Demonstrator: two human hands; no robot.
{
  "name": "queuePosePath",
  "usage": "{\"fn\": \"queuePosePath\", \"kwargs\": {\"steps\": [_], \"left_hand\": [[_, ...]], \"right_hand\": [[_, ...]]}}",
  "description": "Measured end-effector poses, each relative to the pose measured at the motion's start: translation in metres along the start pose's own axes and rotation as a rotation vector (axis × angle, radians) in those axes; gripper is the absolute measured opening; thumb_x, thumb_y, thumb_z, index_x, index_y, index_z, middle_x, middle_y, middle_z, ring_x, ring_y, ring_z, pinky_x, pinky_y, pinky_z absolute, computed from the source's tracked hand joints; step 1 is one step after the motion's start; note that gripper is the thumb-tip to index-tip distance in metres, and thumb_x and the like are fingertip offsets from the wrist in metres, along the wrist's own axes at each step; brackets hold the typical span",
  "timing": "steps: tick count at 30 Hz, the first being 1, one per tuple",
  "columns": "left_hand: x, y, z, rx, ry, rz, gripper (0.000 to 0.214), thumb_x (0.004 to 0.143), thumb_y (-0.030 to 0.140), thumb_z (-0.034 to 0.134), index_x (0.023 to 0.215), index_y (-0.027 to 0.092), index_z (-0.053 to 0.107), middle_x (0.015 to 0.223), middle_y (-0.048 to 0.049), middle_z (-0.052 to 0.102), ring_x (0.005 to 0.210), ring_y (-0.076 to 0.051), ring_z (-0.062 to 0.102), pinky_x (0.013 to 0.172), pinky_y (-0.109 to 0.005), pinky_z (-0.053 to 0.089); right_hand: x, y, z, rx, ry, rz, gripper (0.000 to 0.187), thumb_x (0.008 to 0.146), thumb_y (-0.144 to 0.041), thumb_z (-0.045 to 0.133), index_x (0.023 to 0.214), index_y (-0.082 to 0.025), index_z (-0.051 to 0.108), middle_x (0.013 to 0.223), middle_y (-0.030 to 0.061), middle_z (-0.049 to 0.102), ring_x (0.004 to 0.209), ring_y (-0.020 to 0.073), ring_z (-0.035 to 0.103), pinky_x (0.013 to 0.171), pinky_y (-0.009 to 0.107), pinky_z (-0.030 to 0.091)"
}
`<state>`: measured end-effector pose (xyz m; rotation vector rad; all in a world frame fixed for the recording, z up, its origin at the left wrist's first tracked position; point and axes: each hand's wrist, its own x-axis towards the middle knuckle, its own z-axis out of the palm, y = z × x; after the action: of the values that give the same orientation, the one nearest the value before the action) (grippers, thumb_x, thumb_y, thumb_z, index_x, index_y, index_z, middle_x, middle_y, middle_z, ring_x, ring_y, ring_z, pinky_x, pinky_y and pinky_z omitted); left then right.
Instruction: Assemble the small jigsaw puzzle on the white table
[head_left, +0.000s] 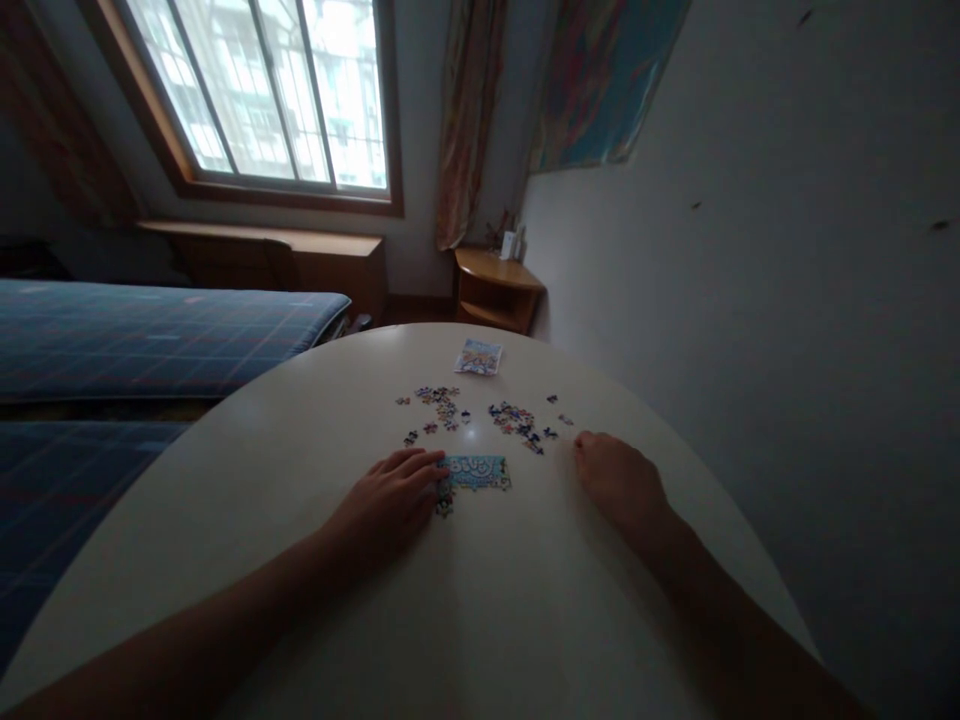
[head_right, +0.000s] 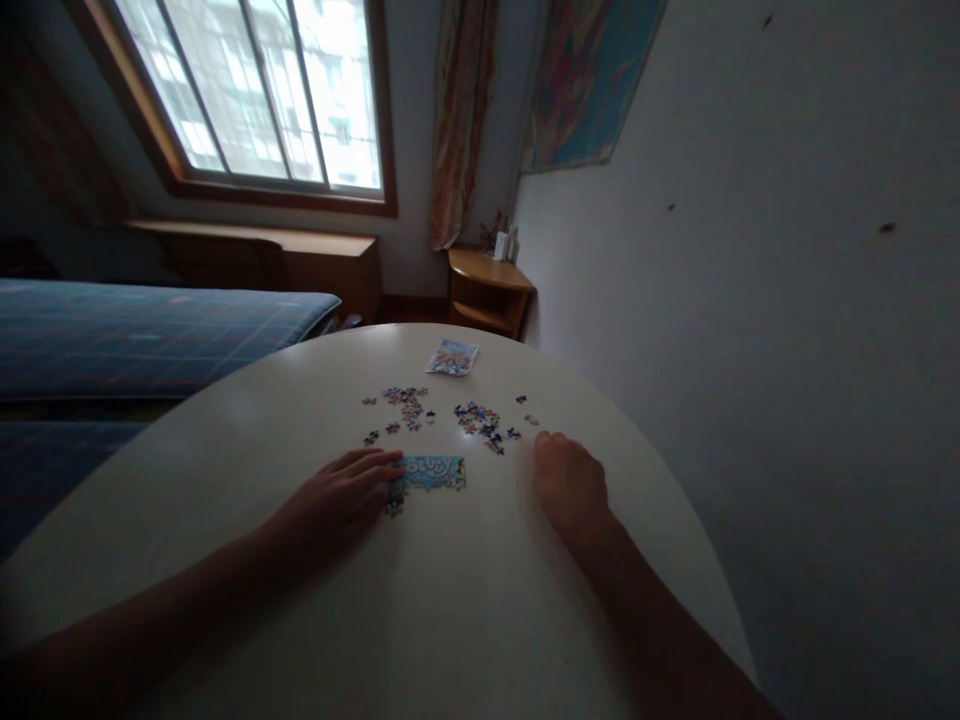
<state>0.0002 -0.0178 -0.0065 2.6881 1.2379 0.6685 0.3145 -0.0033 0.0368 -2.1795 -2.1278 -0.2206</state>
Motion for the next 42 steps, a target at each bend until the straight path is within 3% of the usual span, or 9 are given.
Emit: {"fn": "queuePosePath", "kwargs": {"steps": [4,11,15,18,20,24,28,36,42], "left_hand": [[0.0,0.0,0.001,-0.009,0.009,-0.001,0.034,0.091,0.016,0.052,0.122,0.023,0.062,0.136,-0.0056,0.061,0.126,-0.026,0.054,0.105,-0.051,0.048],[0.001,0.001,-0.001,0.007,-0.007,0.006,0.033,0.092,0.016,0.05,0.123,0.021,0.062,0.137,-0.0064,0.06,0.125,-0.028,0.053,0.105,-0.052,0.048],[0.0,0.0,0.0,0.012,0.0,0.005,0.033,0.092,0.016,0.05,0.122,0.022,0.061,0.138,-0.0047,0.06,0.125,-0.027,0.054,0.105,-0.051,0.048],[0.0,-0.001,0.001,0.001,0.014,0.011,0.033,0.092,0.016,0.051,0.122,0.023,0.061,0.138,-0.0049,0.06,0.126,-0.027,0.053,0.105,-0.051,0.048],[0.0,-0.001,0.001,-0.005,0.02,0.009,0.033,0.092,0.017,0.051,0.123,0.023,0.061,0.137,-0.0056,0.06,0.126,-0.027,0.053,0.105,-0.052,0.048],[0.001,0.0,0.0,0.005,-0.001,-0.001,0.033,0.091,0.016,0.052,0.123,0.022,0.061,0.137,-0.006,0.06,0.125,-0.028,0.054,0.105,-0.052,0.048],[0.001,0.0,0.0,-0.002,0.013,-0.001,0.032,0.092,0.017,0.051,0.122,0.022,0.062,0.137,-0.0059,0.06,0.126,-0.027,0.053,0.105,-0.05,0.047],[0.001,-0.001,0.0,-0.003,0.005,0.007,0.033,0.092,0.017,0.05,0.123,0.022,0.062,0.137,-0.0071,0.06,0.125,-0.028,0.053,0.104,-0.053,0.047],[0.0,-0.002,0.003,-0.014,0.029,0.01,0.032,0.093,0.018,0.05,0.122,0.023,0.062,0.136,-0.0067,0.06,0.126,-0.027,0.053,0.105,-0.051,0.047]], "right_hand": [[-0.009,-0.012,0.002,0.047,0.012,-0.078,0.023,0.09,-0.013,0.047,0.091,-0.021,0.069,0.09,0.0102,0.073,0.074,0.0205,0.069,0.059,0.028,0.049],[-0.029,-0.045,-0.018,0.519,-0.173,-0.511,0.033,0.085,-0.002,0.048,0.105,-0.02,0.067,0.102,0.0074,0.072,0.093,0.019,0.068,0.082,0.03,0.052],[-0.029,-0.038,-0.026,0.48,-0.127,-0.454,0.031,0.077,-0.001,0.056,0.1,-0.02,0.066,0.099,0.0065,0.071,0.093,0.0206,0.065,0.081,0.032,0.05],[-0.027,-0.029,-0.028,0.393,-0.124,-0.323,0.014,0.081,-0.021,0.068,0.095,-0.019,0.067,0.093,0.0073,0.07,0.084,0.0219,0.065,0.07,0.032,0.049],[-0.028,-0.029,-0.028,0.366,-0.186,-0.291,0.018,0.081,-0.032,0.072,0.093,-0.019,0.068,0.088,0.0073,0.07,0.077,0.0215,0.065,0.064,0.03,0.047],[-0.032,-0.041,-0.028,0.45,-0.29,-0.478,0.011,0.085,-0.016,0.064,0.093,-0.02,0.07,0.096,0.0066,0.069,0.083,0.0194,0.065,0.071,0.029,0.049],[-0.036,-0.049,-0.026,0.633,-0.333,-0.713,0.035,0.088,-0.003,0.049,0.105,-0.024,0.07,0.113,0.0045,0.067,0.096,0.0156,0.064,0.086,0.027,0.049],[-0.037,-0.048,-0.031,0.46,-0.268,-0.537,0.019,0.081,-0.024,0.07,0.098,-0.018,0.067,0.1,0.0078,0.066,0.089,0.0213,0.062,0.076,0.031,0.048],[-0.035,-0.051,-0.023,0.541,-0.281,-0.556,0.013,0.081,-0.019,0.069,0.094,-0.019,0.067,0.1,0.0061,0.064,0.088,0.0186,0.06,0.077,0.029,0.047]]}}
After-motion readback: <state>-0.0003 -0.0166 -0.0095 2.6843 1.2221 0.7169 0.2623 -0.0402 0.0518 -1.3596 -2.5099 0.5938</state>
